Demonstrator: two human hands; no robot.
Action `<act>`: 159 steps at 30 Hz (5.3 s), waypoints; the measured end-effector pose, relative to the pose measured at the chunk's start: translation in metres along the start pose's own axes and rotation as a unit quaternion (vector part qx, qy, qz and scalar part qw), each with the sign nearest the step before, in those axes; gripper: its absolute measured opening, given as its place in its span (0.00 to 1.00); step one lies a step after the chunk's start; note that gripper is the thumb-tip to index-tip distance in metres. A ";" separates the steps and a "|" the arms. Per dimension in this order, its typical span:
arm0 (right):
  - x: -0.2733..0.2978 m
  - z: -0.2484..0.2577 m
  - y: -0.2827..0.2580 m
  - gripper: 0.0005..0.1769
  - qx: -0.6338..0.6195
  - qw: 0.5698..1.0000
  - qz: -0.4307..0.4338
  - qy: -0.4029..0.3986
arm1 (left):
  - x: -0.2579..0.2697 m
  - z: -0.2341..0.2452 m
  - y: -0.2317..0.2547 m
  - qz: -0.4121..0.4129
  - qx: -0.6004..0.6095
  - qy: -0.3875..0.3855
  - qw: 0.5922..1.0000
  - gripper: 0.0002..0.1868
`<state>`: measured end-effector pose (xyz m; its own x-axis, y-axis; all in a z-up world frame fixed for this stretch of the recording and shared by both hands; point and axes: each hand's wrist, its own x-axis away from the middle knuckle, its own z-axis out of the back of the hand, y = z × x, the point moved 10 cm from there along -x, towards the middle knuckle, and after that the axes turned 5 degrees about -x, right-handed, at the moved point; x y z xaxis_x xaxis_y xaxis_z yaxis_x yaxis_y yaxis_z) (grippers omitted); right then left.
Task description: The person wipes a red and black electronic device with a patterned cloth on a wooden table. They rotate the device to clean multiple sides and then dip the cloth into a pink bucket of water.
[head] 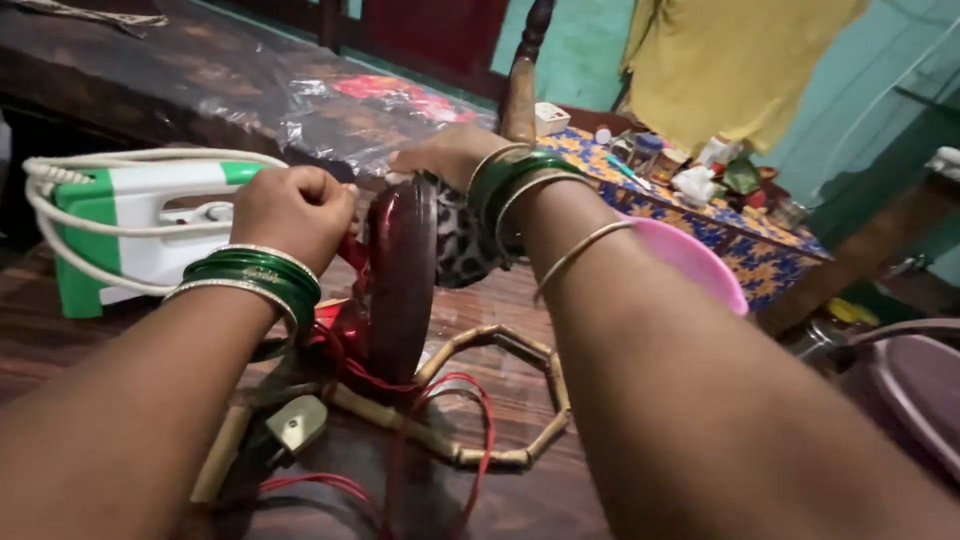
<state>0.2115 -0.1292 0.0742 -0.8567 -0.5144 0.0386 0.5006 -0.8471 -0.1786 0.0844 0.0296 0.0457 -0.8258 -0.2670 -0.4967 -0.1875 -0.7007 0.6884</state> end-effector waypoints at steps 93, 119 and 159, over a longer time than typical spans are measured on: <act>0.408 0.180 0.270 0.15 -0.378 0.797 -0.138 0.450 | 0.070 -0.165 0.386 -0.160 0.105 -0.265 0.945 0.20; 0.569 0.274 0.273 0.08 -0.378 0.697 -0.020 0.609 | 0.142 -0.208 0.502 -0.282 0.314 -0.179 0.889 0.25; 0.491 -0.070 0.432 0.13 -0.113 0.878 -0.437 -0.159 | 0.198 -0.374 0.493 -0.217 0.059 -0.411 0.883 0.20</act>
<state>-0.0012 -0.7384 -0.0528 -0.8056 0.2770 0.5238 -0.3992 -0.9070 -0.1344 0.0276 -0.6165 0.0888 -0.7604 0.6151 -0.2087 -0.5958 -0.5325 0.6012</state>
